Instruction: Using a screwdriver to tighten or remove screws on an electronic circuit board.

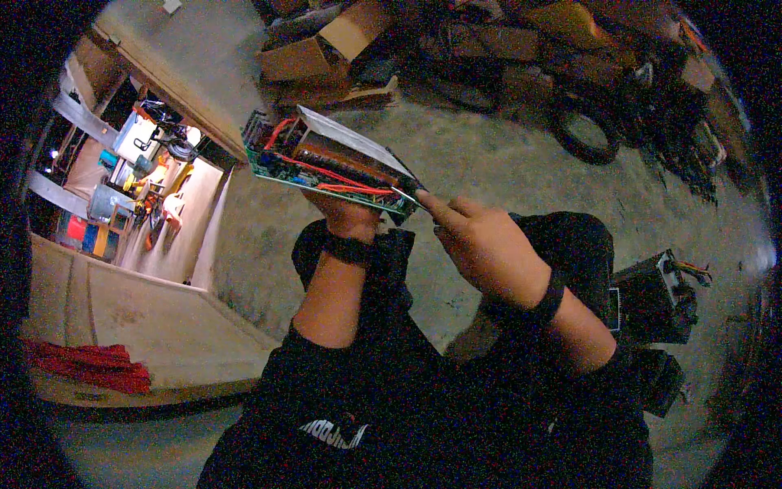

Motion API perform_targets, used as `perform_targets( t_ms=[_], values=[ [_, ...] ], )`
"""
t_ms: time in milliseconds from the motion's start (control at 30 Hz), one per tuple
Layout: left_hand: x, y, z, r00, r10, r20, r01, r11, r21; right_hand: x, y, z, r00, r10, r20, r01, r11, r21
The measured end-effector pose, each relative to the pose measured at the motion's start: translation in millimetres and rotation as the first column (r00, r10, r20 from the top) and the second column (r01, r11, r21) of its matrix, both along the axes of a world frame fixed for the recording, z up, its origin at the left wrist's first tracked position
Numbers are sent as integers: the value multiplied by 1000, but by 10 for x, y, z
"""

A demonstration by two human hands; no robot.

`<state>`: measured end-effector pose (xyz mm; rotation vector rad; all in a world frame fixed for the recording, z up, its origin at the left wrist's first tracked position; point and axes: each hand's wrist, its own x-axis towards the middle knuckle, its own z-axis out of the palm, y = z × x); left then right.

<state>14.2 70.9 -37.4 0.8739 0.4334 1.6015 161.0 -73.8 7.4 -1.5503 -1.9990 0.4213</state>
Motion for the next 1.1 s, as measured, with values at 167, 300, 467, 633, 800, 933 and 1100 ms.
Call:
perform_targets(
  t_ms=[167, 300, 467, 633, 800, 933, 1100],
  values=[
    [-23, 185, -168, 998, 12, 58, -11, 1000, -27, -88, 1, -91, 956, -226, 185, 207, 971, 116],
    [-67, 213, -243, 999, -27, 17, 27, 1000, 17, 4, 21, -150, 986, -111, 126, 113, 993, -12],
    [-34, 92, -150, 999, 36, 22, -35, 999, -40, 82, 35, -59, 1000, -14, 18, 14, 999, 34],
    [-124, 160, -216, 999, -32, -30, 32, 999, -28, 12, 57, -87, 999, -52, 10, 51, 996, 79],
    [-71, 147, -214, 996, 55, -65, -56, 998, -9, 7, 61, -142, 992, -122, -41, 120, 992, -37],
    [-78, 89, -115, 980, -67, 189, 89, 990, -111, 45, 43, -37, 995, -73, -61, 77, 994, 74],
    [-67, 29, -97, 986, -91, 143, 109, 986, -126, 35, 46, -71, 984, -94, -150, 107, 991, 85]
  ],
)
